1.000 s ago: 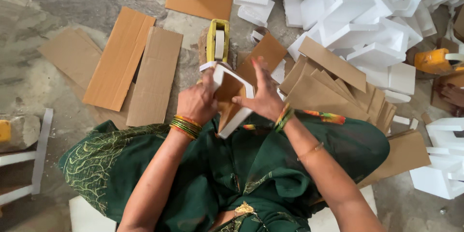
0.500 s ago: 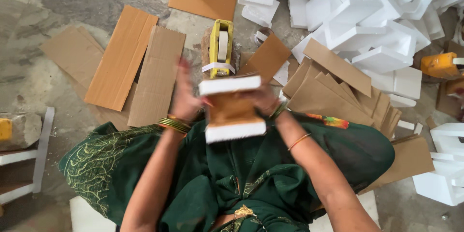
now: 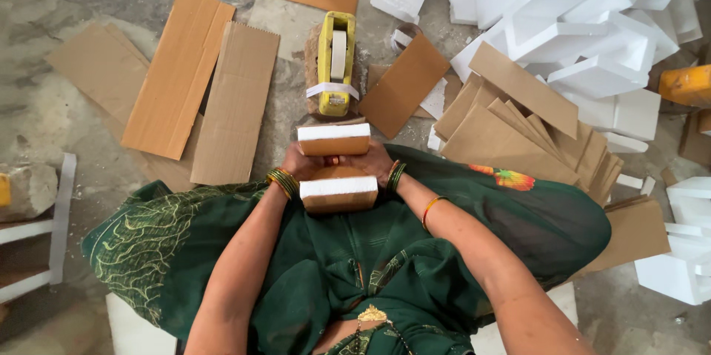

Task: The person sits on the floor and assembles small cardboard boxes by inserting white foam inserts into the cardboard shells. They use a tape dispenser to seal the boxes with clear tape, repeating the process for multiple units.

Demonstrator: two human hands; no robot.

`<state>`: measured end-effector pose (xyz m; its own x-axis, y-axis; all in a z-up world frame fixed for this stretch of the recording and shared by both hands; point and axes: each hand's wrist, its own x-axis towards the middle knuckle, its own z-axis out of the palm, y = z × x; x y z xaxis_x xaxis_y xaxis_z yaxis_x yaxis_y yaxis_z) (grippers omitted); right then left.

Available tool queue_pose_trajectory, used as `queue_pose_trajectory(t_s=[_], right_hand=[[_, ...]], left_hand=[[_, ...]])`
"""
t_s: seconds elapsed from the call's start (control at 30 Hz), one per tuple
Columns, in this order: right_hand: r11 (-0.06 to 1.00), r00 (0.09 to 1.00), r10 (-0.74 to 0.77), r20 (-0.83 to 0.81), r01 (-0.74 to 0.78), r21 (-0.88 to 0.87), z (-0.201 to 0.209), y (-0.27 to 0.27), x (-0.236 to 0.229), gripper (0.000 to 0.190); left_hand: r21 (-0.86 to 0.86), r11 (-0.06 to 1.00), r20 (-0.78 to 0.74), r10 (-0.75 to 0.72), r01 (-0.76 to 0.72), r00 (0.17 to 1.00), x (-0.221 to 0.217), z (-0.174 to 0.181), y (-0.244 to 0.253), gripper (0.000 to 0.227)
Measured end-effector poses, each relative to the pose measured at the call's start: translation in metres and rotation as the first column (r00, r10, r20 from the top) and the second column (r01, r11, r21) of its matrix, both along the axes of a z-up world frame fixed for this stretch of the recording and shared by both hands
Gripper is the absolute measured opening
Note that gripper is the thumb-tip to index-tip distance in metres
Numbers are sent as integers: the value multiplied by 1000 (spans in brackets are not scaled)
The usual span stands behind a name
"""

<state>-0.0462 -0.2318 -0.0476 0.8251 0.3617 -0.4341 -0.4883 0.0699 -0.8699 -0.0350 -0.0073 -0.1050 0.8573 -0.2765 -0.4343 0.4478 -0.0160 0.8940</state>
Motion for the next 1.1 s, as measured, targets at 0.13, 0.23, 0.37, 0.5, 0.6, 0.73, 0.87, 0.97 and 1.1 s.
queue_pose_trajectory(t_s=[0.13,0.23,0.37,0.5,0.6,0.73,0.87,0.97,1.1], right_hand=[[998,993,25,113,-19,-53,-11,-8,15,46],[994,979,-13,202,34,-100,-18,-8,17,51],[989,990,-17,137,37,-145,-36,-7,23,52],[987,959,14,284,31,-155,-30,5,16,52],[983,931,-3,364,70,-170,5,17,19,61],[997,938,-39,345,60,-53,25,25,19,56],[988,966,-107,235,78,130,11,27,18,47],[999,963,-24,269,31,-19,1,22,18,45],[944,952,60,299,43,-326,-3,6,27,53]], left_hand=[[-75,995,-48,60,-64,997,-14,15,2,15],[263,965,108,-33,4,994,-14,35,2,23],[-19,984,430,168,-177,887,2,59,0,76],[22,982,430,158,-185,889,2,69,5,62],[187,963,461,87,-193,883,5,64,7,49],[366,908,525,-20,-204,851,3,80,13,38],[521,811,715,-246,-264,654,6,124,15,40],[655,726,648,-397,-209,650,1,136,11,42],[609,774,651,-361,-175,667,3,133,9,36]])
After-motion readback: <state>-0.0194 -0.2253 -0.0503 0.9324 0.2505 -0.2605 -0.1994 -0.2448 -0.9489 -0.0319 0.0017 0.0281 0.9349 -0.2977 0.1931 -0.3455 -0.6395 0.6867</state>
